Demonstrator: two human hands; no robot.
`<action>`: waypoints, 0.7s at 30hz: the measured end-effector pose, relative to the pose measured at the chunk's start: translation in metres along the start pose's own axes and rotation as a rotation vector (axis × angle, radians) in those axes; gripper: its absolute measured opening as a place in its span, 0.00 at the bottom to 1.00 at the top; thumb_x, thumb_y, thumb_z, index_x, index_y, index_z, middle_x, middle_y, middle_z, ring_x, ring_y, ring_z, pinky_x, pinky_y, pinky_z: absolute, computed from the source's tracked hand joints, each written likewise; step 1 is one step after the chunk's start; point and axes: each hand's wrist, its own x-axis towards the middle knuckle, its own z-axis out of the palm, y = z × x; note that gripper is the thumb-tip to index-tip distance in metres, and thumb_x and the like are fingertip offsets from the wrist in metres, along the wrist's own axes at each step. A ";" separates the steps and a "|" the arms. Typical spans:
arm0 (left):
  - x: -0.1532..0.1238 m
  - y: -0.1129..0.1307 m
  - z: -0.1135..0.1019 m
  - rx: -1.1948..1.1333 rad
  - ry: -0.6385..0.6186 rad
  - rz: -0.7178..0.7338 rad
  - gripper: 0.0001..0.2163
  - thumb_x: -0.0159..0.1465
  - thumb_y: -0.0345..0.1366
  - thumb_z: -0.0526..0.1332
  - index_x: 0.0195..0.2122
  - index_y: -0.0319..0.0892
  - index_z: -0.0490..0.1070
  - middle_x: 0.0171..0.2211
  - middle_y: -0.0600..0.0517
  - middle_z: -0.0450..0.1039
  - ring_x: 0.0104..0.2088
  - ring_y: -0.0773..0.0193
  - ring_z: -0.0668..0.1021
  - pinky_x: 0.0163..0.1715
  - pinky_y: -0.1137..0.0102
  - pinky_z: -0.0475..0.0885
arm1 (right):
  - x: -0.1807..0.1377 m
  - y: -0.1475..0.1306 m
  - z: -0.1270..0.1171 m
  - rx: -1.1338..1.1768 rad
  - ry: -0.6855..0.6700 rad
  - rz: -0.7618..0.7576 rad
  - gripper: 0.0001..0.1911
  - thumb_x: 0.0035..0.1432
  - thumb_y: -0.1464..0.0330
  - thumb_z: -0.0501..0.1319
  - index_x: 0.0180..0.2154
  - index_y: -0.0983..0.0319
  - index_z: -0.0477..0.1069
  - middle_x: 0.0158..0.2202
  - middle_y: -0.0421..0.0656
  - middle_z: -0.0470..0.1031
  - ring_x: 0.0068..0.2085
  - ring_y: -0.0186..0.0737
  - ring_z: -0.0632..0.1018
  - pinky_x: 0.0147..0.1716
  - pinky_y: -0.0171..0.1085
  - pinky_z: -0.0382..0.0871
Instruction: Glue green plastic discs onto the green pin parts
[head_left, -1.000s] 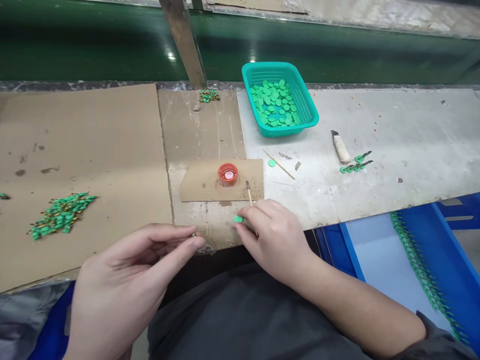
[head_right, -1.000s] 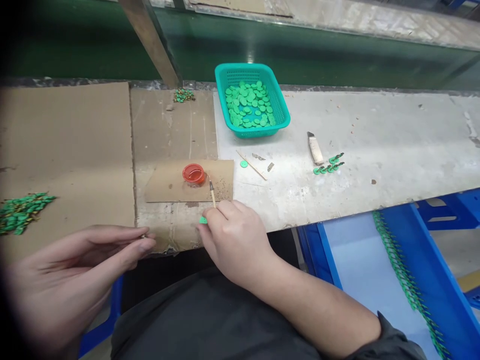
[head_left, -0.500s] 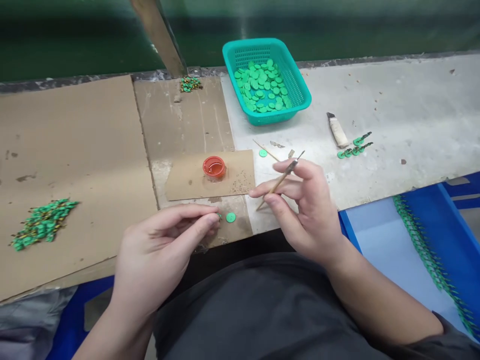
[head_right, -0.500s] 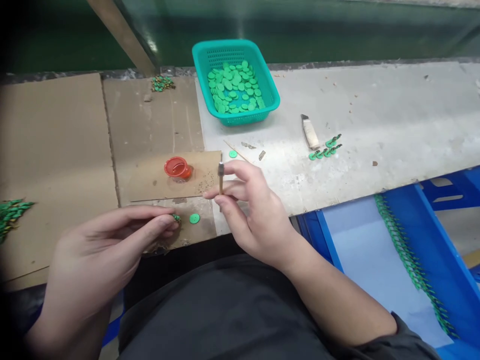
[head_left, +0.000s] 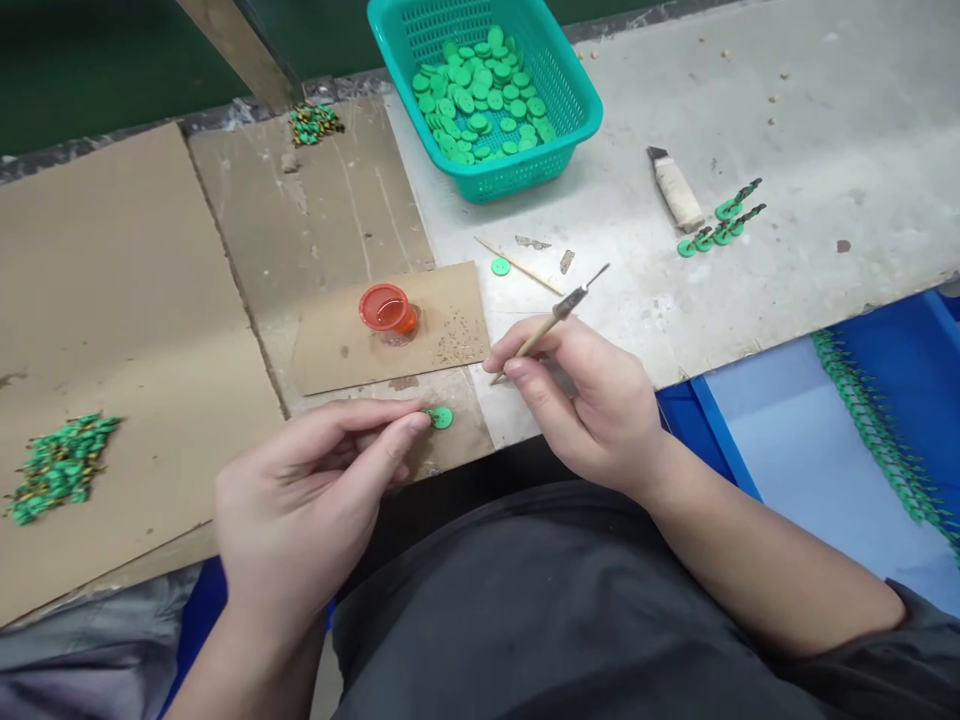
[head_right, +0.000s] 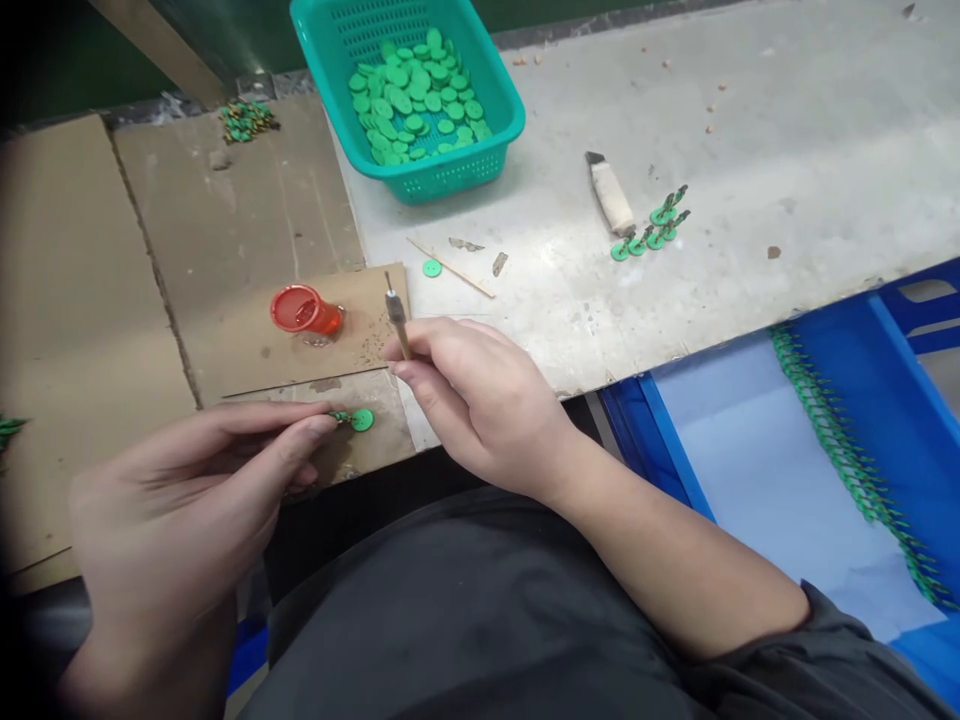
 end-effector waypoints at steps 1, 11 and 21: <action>0.000 0.000 0.000 -0.002 0.000 -0.001 0.11 0.68 0.49 0.87 0.44 0.51 0.94 0.36 0.48 0.86 0.25 0.68 0.79 0.28 0.80 0.82 | 0.000 0.000 0.000 0.003 0.000 0.002 0.06 0.90 0.68 0.61 0.55 0.56 0.78 0.52 0.44 0.91 0.53 0.44 0.92 0.57 0.47 0.90; -0.003 0.005 0.005 -0.012 0.024 -0.063 0.09 0.67 0.43 0.87 0.42 0.49 0.93 0.35 0.48 0.86 0.29 0.68 0.81 0.30 0.81 0.81 | -0.001 -0.001 -0.002 -0.003 0.006 0.042 0.06 0.90 0.66 0.61 0.54 0.53 0.77 0.50 0.43 0.89 0.50 0.45 0.91 0.55 0.50 0.92; -0.005 0.001 0.003 0.037 0.020 -0.035 0.11 0.68 0.46 0.87 0.44 0.48 0.93 0.36 0.48 0.86 0.30 0.64 0.82 0.32 0.77 0.84 | 0.000 0.000 -0.001 0.014 0.015 0.028 0.06 0.89 0.68 0.61 0.54 0.53 0.77 0.49 0.42 0.89 0.50 0.45 0.91 0.55 0.50 0.92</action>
